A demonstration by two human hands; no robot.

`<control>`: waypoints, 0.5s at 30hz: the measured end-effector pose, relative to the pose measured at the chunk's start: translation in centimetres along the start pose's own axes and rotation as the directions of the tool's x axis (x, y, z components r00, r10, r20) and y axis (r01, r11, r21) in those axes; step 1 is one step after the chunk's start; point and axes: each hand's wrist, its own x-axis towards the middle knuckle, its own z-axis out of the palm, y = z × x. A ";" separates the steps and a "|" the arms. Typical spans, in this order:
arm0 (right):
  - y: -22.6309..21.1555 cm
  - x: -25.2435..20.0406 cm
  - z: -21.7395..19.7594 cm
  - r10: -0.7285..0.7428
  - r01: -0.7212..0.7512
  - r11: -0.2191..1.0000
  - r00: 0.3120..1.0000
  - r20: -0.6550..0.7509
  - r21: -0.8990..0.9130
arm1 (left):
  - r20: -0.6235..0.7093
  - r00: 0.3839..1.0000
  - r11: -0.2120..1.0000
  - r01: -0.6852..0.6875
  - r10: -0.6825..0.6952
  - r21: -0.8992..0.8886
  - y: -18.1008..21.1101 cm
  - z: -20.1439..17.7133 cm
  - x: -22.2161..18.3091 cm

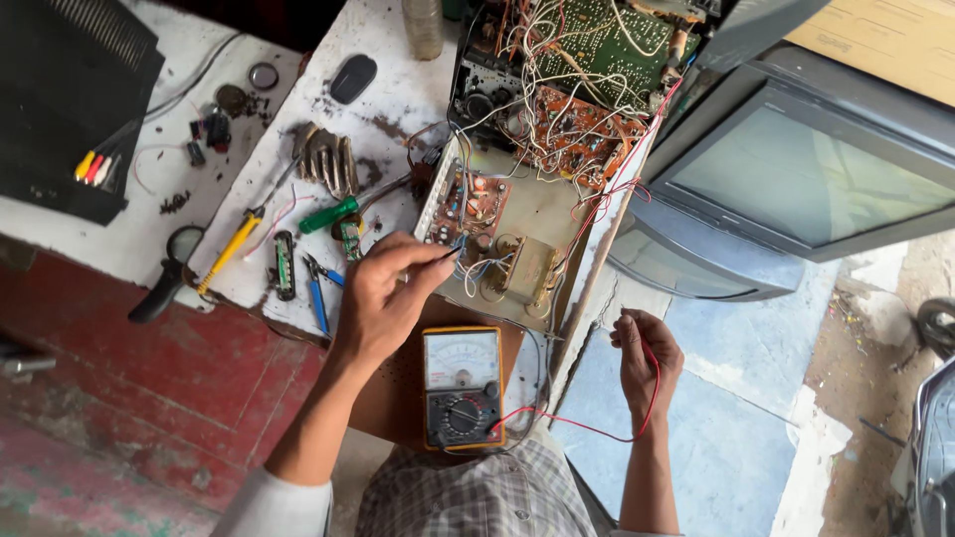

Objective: The person uses a multimeter to test various points on a circuit board inside a disassembled television. They then use a soldering iron to reflow or repair solder joints on the board and a small green circuit module.

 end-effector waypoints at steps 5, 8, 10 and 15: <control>-2.4 -3.8 1.2 0.026 -0.044 0.978 0.996 -0.090 -0.206 | -0.043 0.999 1.000 0.006 -0.005 0.014 -1.2 -3.8 -3.9; -1.8 -6.5 2.3 -0.011 -0.025 0.943 0.994 -0.106 -0.332 | -0.058 0.989 0.978 0.122 -0.133 -0.170 -3.5 -5.4 -6.1; 0.2 -8.3 2.2 -0.061 0.015 0.926 0.992 -0.111 -0.376 | -0.017 0.969 0.937 0.233 -0.246 -0.262 -5.0 -5.8 -8.1; 9.1 -10.6 -1.4 0.290 -0.279 0.931 0.957 -0.011 0.236 | 0.175 0.902 0.864 0.430 -0.396 -0.262 -6.0 -5.8 -13.9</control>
